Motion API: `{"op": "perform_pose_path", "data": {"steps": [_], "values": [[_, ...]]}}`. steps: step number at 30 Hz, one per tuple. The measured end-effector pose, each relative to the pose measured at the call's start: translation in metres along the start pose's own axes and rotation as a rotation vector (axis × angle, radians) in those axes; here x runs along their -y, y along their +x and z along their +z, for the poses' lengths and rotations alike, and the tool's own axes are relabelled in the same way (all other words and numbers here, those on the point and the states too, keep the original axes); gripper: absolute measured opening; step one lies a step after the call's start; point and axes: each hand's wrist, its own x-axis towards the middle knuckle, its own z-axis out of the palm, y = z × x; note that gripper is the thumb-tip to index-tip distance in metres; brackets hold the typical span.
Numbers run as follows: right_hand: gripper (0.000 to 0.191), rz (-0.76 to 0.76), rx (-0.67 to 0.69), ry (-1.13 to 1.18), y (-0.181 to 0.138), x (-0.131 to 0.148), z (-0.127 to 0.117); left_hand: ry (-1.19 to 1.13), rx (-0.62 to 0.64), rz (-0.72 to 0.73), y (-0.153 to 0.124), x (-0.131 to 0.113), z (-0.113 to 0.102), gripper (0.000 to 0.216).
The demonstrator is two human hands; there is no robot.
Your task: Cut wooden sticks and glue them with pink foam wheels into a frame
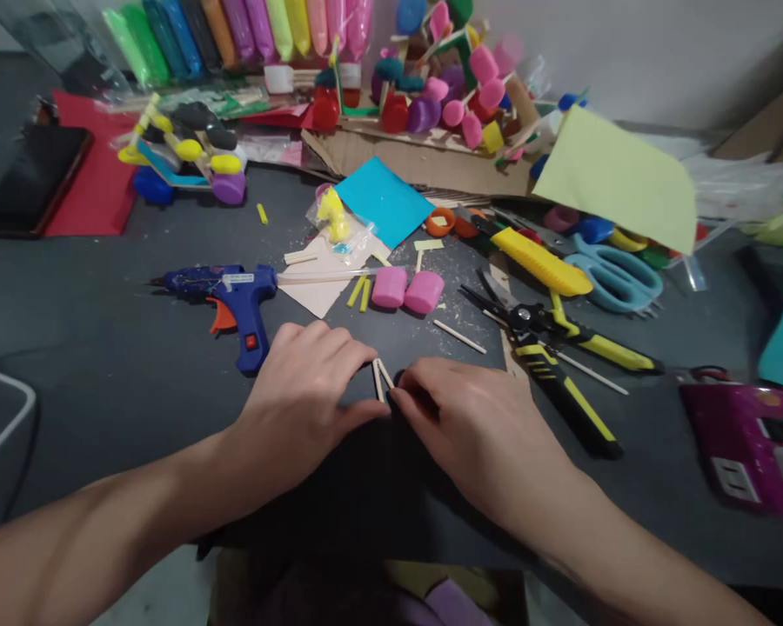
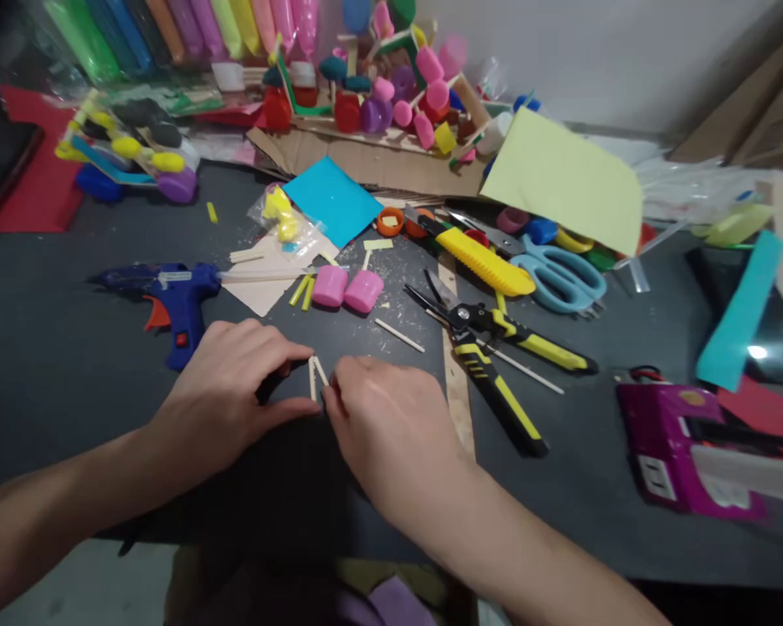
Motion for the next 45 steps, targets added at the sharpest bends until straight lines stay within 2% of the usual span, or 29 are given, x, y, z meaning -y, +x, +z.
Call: {"op": "perform_pose_path", "data": {"steps": [2,6,8,20,38,45], "values": [[0.022,-0.028,-0.04,0.046,-0.001,-0.005,0.001,0.009,0.012,-0.016,0.0,0.0,-0.001,0.045],[0.004,-0.115,-0.046,0.089,-0.003,-0.016,0.002,0.036,0.037,-0.028,0.002,-0.003,-0.003,0.044],[0.011,-0.155,-0.047,0.089,-0.003,-0.019,0.002,0.05,0.054,-0.037,0.002,-0.004,-0.004,0.042],[0.013,-0.266,-0.183,0.108,0.0,-0.022,0.008,0.093,0.083,-0.04,0.004,-0.005,-0.006,0.04],[0.016,-0.31,-0.209,0.057,0.001,-0.022,0.007,0.058,0.16,0.045,0.002,-0.002,-0.01,0.034],[0.029,-0.301,-0.22,0.051,0.002,-0.024,0.009,0.009,0.212,0.033,0.001,-0.001,-0.014,0.038]]}}
